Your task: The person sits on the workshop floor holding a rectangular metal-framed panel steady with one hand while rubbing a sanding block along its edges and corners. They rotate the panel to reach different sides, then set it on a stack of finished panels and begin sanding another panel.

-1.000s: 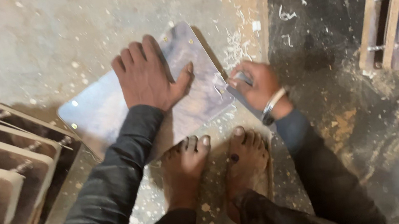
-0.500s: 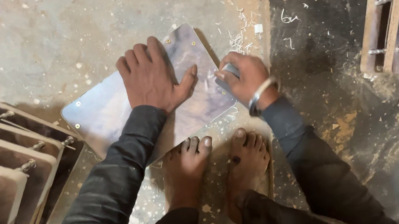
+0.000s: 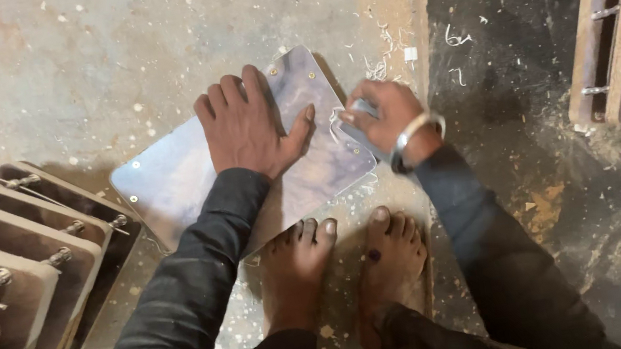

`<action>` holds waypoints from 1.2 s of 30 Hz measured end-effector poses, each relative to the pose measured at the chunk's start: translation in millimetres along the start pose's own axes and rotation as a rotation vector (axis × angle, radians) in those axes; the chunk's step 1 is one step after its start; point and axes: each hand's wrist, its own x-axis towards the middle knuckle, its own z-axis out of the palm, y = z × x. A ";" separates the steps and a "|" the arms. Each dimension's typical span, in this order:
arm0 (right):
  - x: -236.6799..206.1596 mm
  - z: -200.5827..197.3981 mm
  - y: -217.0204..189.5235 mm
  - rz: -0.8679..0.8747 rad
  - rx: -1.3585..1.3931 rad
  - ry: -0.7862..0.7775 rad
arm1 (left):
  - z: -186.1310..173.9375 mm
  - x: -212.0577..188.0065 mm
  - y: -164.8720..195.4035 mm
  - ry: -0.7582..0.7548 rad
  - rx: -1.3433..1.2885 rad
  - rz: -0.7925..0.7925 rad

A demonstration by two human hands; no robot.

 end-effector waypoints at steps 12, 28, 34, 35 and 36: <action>-20.4 -2.3 -6.5 0.031 -0.018 -0.018 | -2.0 -0.2 -0.3 -0.038 -0.034 -0.056; -6.6 -5.5 -7.5 -0.004 -0.023 -0.012 | -5.7 2.7 1.4 0.039 0.011 -0.024; 42.2 4.3 -14.2 -0.076 -0.066 0.015 | -5.8 1.1 0.0 -0.061 -0.008 -0.067; 41.9 5.1 -12.5 -0.068 -0.061 0.002 | -6.0 0.9 -0.7 -0.064 -0.016 -0.071; 37.9 5.2 -9.2 -0.053 -0.018 0.033 | -5.9 1.0 -0.8 -0.071 -0.032 -0.067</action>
